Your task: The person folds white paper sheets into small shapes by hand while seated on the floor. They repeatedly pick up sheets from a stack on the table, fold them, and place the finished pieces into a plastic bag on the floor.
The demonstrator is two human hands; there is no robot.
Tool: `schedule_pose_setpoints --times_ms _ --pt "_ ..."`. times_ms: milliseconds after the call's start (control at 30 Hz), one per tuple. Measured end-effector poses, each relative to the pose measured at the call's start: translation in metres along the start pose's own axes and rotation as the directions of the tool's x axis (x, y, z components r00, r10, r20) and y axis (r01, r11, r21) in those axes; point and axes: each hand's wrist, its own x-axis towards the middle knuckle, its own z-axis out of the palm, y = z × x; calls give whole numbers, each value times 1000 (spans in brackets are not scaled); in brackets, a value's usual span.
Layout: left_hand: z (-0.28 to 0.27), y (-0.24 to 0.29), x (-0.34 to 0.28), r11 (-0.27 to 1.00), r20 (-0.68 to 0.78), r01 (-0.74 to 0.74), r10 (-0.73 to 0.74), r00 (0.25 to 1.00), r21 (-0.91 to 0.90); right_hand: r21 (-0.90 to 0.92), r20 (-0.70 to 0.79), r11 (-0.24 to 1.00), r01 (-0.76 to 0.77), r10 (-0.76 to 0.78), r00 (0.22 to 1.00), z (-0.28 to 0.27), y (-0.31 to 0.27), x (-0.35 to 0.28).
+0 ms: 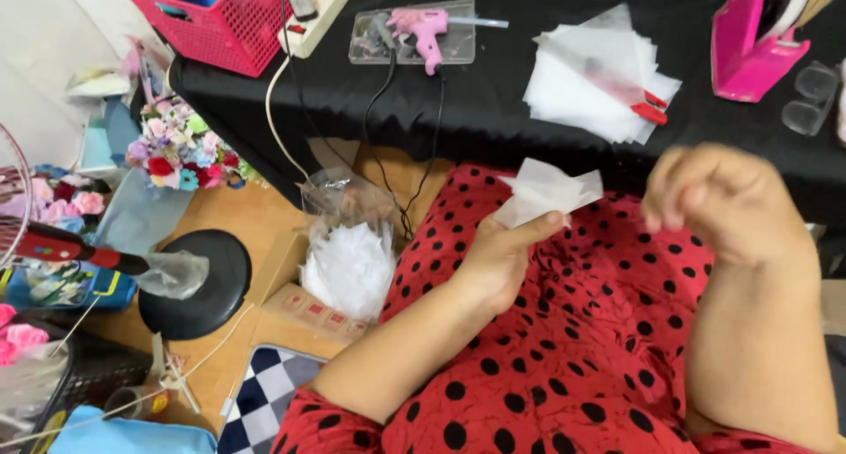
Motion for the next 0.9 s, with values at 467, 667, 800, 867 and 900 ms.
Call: schedule_pose_setpoints --times_ms 467,667,800,867,900 --pt "10 -8 -11 991 112 -48 34 993 125 -589 194 799 -126 290 937 35 -35 12" --pt "6 -11 -11 985 110 -38 20 994 167 -658 130 737 -158 317 939 42 -34 13" --pt "-1 -23 -7 987 188 -98 72 980 131 -692 124 704 -159 333 935 39 -35 13" --pt "-6 -24 -8 970 209 -131 88 974 203 -712 102 681 -171 342 934 36 -31 8" --pt "-7 -24 -8 947 232 -168 105 967 273 -732 82 657 -181 349 933 34 -29 6"
